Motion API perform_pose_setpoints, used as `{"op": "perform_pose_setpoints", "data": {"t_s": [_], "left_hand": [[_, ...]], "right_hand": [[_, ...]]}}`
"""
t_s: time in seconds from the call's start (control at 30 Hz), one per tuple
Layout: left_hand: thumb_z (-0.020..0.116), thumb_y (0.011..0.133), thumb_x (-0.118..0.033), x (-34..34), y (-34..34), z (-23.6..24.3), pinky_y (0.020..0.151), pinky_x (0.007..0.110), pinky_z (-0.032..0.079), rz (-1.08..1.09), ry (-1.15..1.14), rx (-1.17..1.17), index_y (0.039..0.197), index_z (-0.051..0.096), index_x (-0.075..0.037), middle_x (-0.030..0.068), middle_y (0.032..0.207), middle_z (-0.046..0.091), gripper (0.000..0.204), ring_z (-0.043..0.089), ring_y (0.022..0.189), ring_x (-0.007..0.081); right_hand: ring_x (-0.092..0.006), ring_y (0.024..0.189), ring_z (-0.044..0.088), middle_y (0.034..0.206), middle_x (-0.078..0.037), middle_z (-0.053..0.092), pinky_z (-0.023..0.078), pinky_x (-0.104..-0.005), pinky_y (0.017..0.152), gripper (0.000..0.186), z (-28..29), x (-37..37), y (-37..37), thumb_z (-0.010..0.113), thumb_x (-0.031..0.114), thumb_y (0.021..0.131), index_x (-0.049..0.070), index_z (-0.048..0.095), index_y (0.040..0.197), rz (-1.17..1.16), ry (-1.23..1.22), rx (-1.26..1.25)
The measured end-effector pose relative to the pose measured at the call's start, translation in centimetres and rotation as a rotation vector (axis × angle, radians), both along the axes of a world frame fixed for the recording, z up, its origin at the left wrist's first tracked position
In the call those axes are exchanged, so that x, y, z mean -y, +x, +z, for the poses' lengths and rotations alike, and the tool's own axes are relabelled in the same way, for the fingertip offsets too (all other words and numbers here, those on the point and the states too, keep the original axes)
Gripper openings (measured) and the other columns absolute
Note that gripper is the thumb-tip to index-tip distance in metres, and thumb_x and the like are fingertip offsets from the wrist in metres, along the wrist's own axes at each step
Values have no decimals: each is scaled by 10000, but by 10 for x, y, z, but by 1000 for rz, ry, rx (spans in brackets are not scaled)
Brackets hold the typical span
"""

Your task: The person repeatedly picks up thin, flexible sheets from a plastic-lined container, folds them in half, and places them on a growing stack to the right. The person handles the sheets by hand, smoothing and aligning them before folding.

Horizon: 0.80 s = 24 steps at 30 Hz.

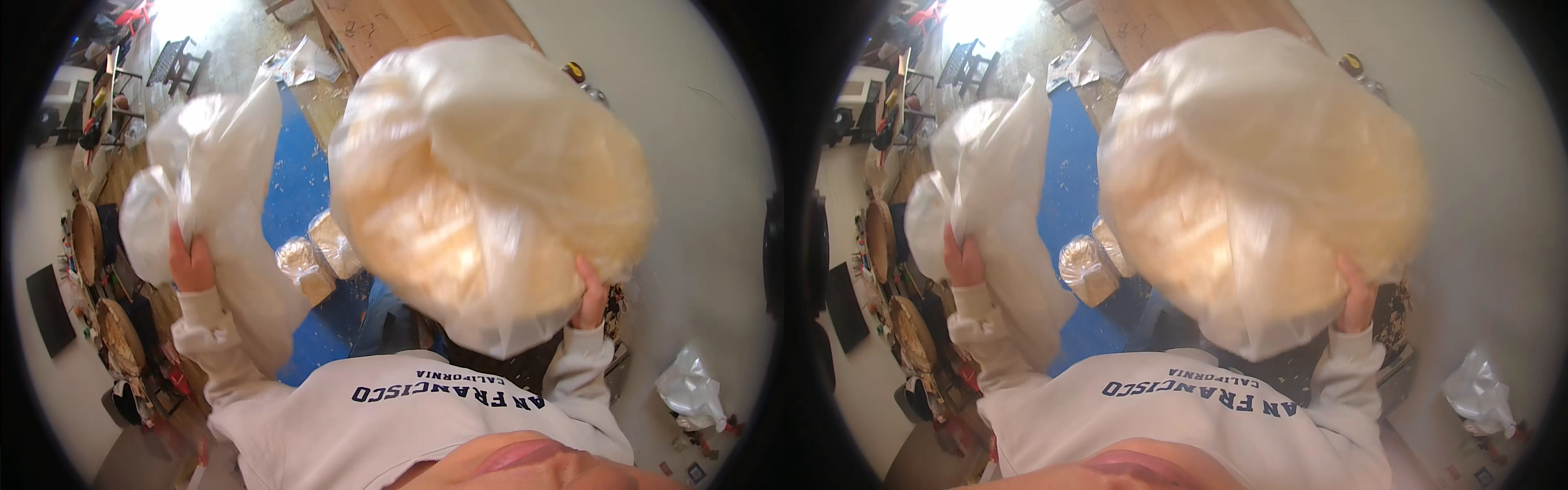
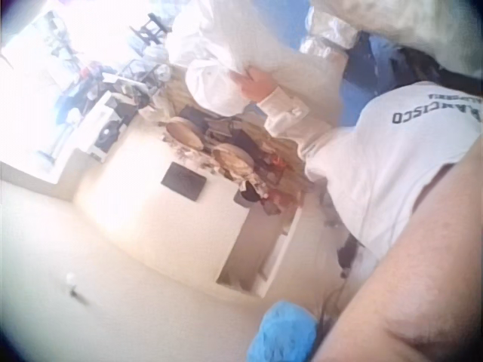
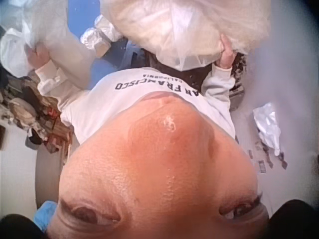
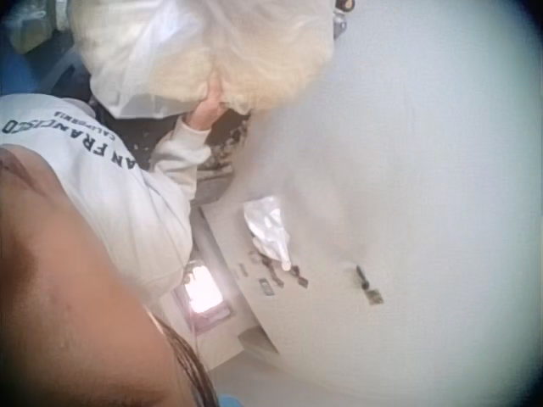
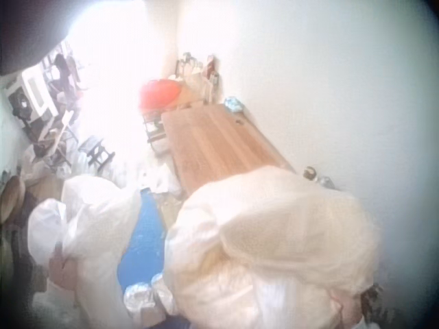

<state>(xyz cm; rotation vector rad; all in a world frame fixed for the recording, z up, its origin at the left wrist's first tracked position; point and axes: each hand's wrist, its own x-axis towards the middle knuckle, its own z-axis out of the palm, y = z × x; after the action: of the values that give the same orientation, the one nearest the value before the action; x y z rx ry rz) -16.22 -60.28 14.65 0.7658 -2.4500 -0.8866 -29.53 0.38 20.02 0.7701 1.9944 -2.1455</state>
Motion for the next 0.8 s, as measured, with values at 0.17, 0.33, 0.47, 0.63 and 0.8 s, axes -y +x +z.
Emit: {"op": "perform_pose_setpoints", "data": {"t_s": [0.17, 0.33, 0.47, 0.63, 0.8], "left_hand": [[574, 869, -78, -34, -162, 74, 902, 390, 502, -468, -324, -146, 1279, 580, -6, 229, 1188, 642, 416, 641, 1067, 383], [730, 842, -294, -75, -269, 54, 1056, 478, 374, -563, -811, -318, 1386, 514, -94, 139, 1332, 564, 619, 518, 1228, 344], [755, 860, -344, -92, -209, -77, 1100, 468, 353, -385, -473, -366, 1409, 484, -51, 177, 1403, 517, 679, 456, 1307, 378], [607, 909, -572, -157, -70, -210, 969, 401, 500, 354, 1100, 636, 1359, 491, 75, 229, 1229, 629, 797, 621, 1118, 343], [632, 901, -542, -253, -19, -180, 947, 387, 510, 91, 1630, 381, 1346, 504, 71, 216, 1206, 641, 768, 634, 1087, 327]], "right_hand": [[-219, 1088, 610, 1215, -103, 630, 468, -329, 952, 534, -22, -49, 59, 720, 63, 818, -8, 537, 1314, 40, 131, -86], [-203, 1110, 596, 1231, -97, 630, 462, -330, 966, 515, -69, -79, 58, 720, 99, 847, -12, 539, 1316, 101, 95, -22], [-195, 1122, 597, 1244, -87, 637, 457, -334, 984, 463, -78, -87, 56, 701, 91, 867, -2, 566, 1300, 196, 299, -108], [-194, 1009, 659, 1120, -93, 699, 515, -333, 890, 341, -34, -35, 40, 710, 84, 859, 0, 641, 1183, 325, 136, -313], [-408, 872, 667, 952, -197, 688, 537, -435, 756, 424, 23, 28, 44, 746, 281, 790, 35, 639, 1119, 344, 498, -688]]}}
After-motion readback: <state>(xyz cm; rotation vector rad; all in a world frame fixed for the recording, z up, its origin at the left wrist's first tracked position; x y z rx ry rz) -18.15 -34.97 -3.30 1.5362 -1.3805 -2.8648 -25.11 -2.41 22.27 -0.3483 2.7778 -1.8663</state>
